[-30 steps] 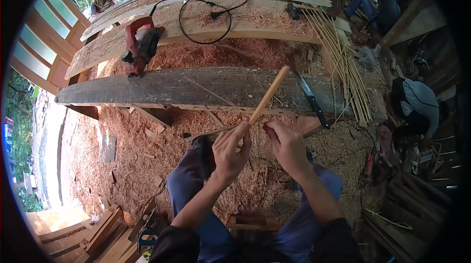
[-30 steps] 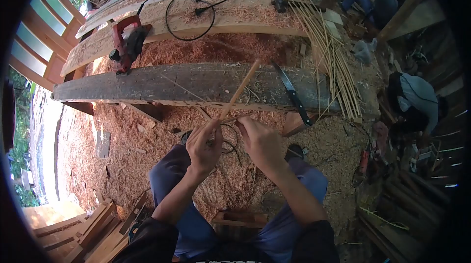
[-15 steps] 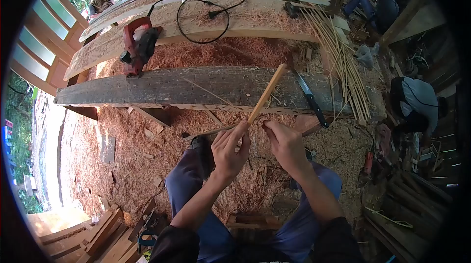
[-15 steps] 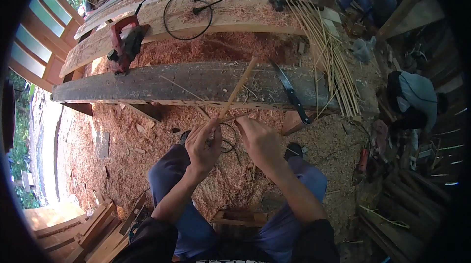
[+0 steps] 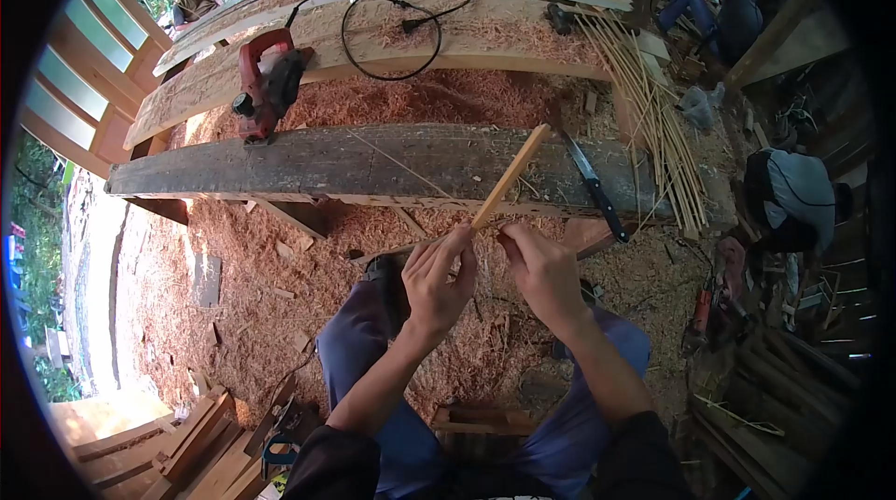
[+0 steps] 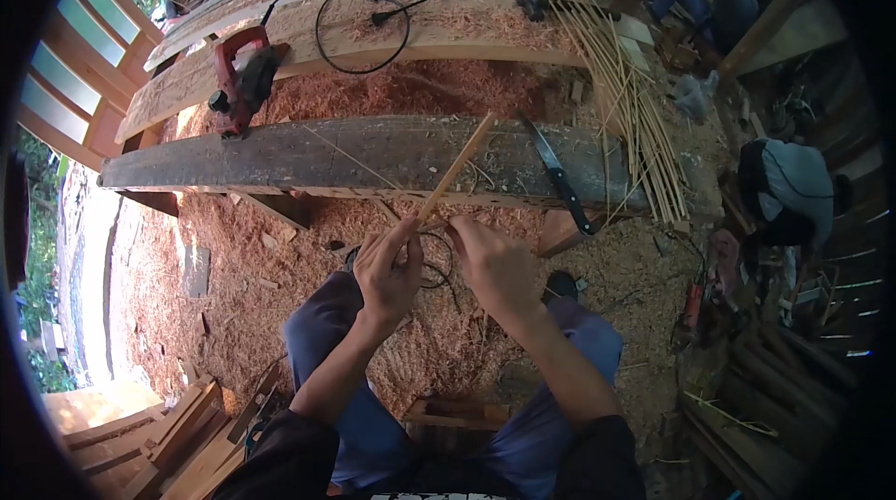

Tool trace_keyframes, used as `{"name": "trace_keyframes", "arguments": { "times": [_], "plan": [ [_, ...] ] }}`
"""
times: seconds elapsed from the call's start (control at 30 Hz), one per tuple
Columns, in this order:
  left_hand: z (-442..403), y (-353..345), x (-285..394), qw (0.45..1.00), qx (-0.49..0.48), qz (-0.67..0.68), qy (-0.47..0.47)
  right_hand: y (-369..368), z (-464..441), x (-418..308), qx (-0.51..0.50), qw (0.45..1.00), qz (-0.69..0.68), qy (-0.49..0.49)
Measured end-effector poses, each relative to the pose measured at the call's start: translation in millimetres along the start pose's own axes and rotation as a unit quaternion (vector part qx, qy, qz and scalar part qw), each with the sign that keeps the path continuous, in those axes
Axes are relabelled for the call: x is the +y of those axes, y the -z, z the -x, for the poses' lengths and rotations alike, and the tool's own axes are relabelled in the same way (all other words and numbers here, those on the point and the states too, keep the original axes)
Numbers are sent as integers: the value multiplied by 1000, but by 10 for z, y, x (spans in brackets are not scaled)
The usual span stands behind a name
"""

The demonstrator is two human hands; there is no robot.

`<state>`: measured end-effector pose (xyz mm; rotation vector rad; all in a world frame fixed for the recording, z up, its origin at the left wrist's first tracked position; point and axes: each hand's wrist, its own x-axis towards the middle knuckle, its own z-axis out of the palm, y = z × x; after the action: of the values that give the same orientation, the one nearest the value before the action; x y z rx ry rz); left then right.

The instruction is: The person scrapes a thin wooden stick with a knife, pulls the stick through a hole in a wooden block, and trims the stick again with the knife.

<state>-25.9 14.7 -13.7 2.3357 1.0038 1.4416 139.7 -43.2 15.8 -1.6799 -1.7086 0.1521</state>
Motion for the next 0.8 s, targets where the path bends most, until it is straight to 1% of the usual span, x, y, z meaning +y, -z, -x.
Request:
{"name": "trace_keyframes", "arguments": {
  "times": [0.03, 0.17, 0.27, 0.33, 0.37, 0.43, 0.57, 0.67, 0.73, 0.8],
  "plan": [
    [7, -2, 2, 1000, -15, 3, 14, -14, 11, 20, 12, 999, 15, 29],
    [19, 3, 41, 1000, -15, 7, 9, -17, 37, 38, 6, 1000, -3, 20],
    [27, -15, 53, 999, -21, 19, 19, -20, 40, 63, 23, 999, -41, 13],
    [21, -23, 45, 1000, -15, 12, -4, -8, 22, 84, -11, 989, -148, -30],
    [17, -23, 42, 1000, -14, 11, -3, 4, 20, 81, -12, 988, -148, -29],
    [11, -26, 40, 1000, -20, 22, 0, 38, 16, 64, -52, 968, -223, -100],
    [1, -26, 44, 999, -23, 31, 11, 18, -4, 54, -66, 974, -193, -94],
    [62, -71, 47, 999, -28, 37, 14, -70, 1, 6, -40, 977, -177, -113],
    [74, -96, 68, 998, -33, 36, 33, -93, -24, 15, 2, 987, -150, -50],
    [61, -85, 98, 998, -35, 38, 31, -52, -53, 7, 8, 991, -125, -41]
  ]
}}
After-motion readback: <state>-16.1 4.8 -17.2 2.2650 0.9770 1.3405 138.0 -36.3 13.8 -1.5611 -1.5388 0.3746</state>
